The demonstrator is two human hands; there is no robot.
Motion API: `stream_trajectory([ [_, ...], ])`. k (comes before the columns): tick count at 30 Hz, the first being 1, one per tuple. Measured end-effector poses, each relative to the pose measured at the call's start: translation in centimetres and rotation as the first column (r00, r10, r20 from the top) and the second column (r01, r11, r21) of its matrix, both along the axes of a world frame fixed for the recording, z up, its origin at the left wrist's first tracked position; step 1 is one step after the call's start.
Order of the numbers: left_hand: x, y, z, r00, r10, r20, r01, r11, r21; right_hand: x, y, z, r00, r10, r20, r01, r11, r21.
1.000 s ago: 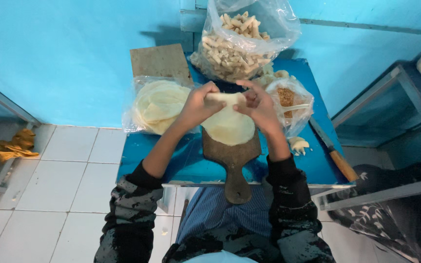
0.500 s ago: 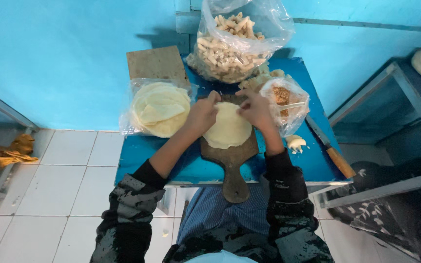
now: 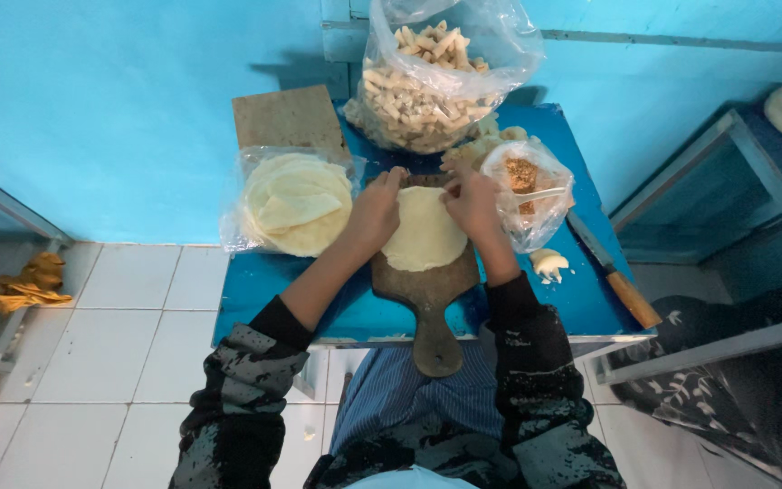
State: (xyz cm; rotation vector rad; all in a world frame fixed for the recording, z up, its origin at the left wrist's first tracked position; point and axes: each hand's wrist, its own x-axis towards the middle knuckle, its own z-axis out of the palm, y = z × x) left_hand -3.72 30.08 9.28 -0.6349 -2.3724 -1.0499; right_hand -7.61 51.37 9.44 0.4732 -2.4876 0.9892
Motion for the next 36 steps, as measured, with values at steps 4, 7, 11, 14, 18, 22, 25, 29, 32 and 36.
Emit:
stream_trajectory([
  [4, 0.2, 0.2, 0.3, 0.997, 0.047, -0.067, -0.052, 0.995, -0.084, 0.9, -0.5, 0.9, 1.000, 0.013, 0.004, -0.013, 1.000, -0.004],
  [7, 0.5, 0.2, 1.0, 0.992, -0.005, -0.125, 0.000, 0.999, -0.042, 1.5, -1.1, 1.4, 0.999, 0.009, 0.033, -0.007, 0.999, -0.050],
  [11, 0.9, -0.2, 2.4, 0.972, 0.000, -0.236, 0.002, 1.000, 0.006, 1.9, -1.8, 1.8, 0.974, 0.224, -0.022, -0.225, 0.972, -0.065],
  [14, 0.9, -2.1, 3.9, 0.994, 0.068, -0.085, -0.068, 0.998, 0.010, 2.3, -2.2, 1.7, 0.914, 0.403, -0.053, -0.402, 0.915, 0.017],
  [18, 0.6, -7.9, 5.2, 0.990, 0.138, 0.034, -0.134, 0.985, -0.113, 2.6, -2.6, 1.7, 0.940, 0.301, -0.157, -0.283, 0.950, 0.130],
  [22, 0.3, -11.4, 4.5, 0.949, 0.316, -0.016, -0.302, 0.886, -0.351, 2.7, -2.5, 2.3, 0.960, 0.226, -0.168, -0.231, 0.973, -0.009],
  [25, 0.1, -12.6, 3.8, 0.935, 0.316, 0.163, -0.238, 0.896, -0.374, 2.9, -2.5, 2.7, 0.965, 0.227, -0.135, -0.231, 0.973, -0.020],
  [29, 0.5, -12.6, 3.9, 0.936, 0.314, 0.161, -0.239, 0.900, -0.364, 3.0, -2.9, 2.8, 0.977, 0.200, -0.070, -0.206, 0.974, -0.097],
  [32, 1.6, -11.9, 5.2, 0.928, 0.356, -0.110, -0.370, 0.847, -0.382, 3.3, -3.2, 3.3, 0.962, 0.271, -0.025, -0.270, 0.938, -0.219],
  [36, 2.8, -9.7, 7.6, 0.982, 0.126, -0.144, -0.148, 0.977, -0.152, 4.4, -3.1, 4.7, 0.824, 0.562, -0.073, -0.544, 0.749, -0.379],
])
